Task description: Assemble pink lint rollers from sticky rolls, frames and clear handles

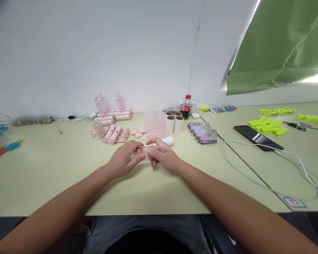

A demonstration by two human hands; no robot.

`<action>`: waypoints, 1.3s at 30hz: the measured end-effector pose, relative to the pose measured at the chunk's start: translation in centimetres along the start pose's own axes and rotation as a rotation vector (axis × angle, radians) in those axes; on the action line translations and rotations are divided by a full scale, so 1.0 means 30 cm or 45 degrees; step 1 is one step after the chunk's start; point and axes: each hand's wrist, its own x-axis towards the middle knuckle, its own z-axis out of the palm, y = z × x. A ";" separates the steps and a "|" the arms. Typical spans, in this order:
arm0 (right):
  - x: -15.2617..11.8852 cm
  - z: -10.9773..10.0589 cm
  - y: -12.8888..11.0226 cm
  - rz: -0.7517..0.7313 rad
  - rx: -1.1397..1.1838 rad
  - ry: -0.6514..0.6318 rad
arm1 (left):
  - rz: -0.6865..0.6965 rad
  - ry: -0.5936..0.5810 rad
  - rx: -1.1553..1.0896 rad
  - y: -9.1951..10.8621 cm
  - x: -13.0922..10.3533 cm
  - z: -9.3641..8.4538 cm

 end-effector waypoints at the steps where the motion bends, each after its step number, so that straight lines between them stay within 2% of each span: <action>1: -0.001 0.010 0.003 -0.001 -0.024 -0.018 | 0.048 0.006 0.057 0.002 0.001 0.004; 4: -0.004 0.024 0.005 -0.021 -0.155 -0.118 | 0.120 -0.065 0.077 0.003 0.000 0.015; 6: -0.002 0.008 -0.004 -0.108 -0.338 -0.114 | 0.046 -0.067 -0.012 -0.005 -0.001 0.019; 9: 0.013 -0.063 -0.029 -0.344 -0.763 0.095 | -0.132 0.045 -0.191 -0.033 0.000 0.020; 11: 0.027 -0.126 -0.045 -0.391 -1.066 0.337 | -0.198 0.109 -0.332 -0.055 0.004 0.019; 12: 0.033 -0.156 -0.049 -0.388 -1.180 0.400 | -0.221 0.129 -0.405 -0.064 0.007 0.020; 14: 0.042 -0.200 -0.053 -0.311 -1.381 0.359 | -0.252 0.160 -0.523 -0.075 0.013 0.022; 16: 0.045 -0.217 -0.050 -0.192 -1.521 0.206 | -0.258 0.185 -0.579 -0.078 0.016 0.024; 18: 0.043 -0.208 -0.049 -0.108 -1.631 0.063 | -0.244 0.190 -0.600 -0.077 0.017 0.026; 22: 0.021 -0.160 -0.064 -0.010 -1.805 -0.114 | -0.219 0.132 -0.612 -0.077 0.012 0.028; 26: -0.003 -0.128 -0.072 0.154 -1.732 -0.208 | -0.211 0.006 -0.575 -0.082 0.006 0.030; 30: 0.002 -0.126 -0.069 0.275 -1.521 -0.100 | -0.194 -0.087 -0.495 -0.079 0.004 0.027; 33: 0.015 -0.133 -0.081 0.352 -1.096 0.003 | -0.168 -0.100 -0.463 -0.077 0.003 0.021; 36: 0.021 -0.141 -0.098 0.309 -0.536 0.063 | -0.150 -0.091 -0.445 -0.078 0.001 0.018; 38: 0.022 -0.146 -0.101 0.224 -0.331 0.068 | -0.141 -0.090 -0.434 -0.081 0.001 0.018; 39: 0.023 -0.148 -0.098 0.195 -0.320 0.077 | -0.137 -0.091 -0.432 -0.082 0.000 0.019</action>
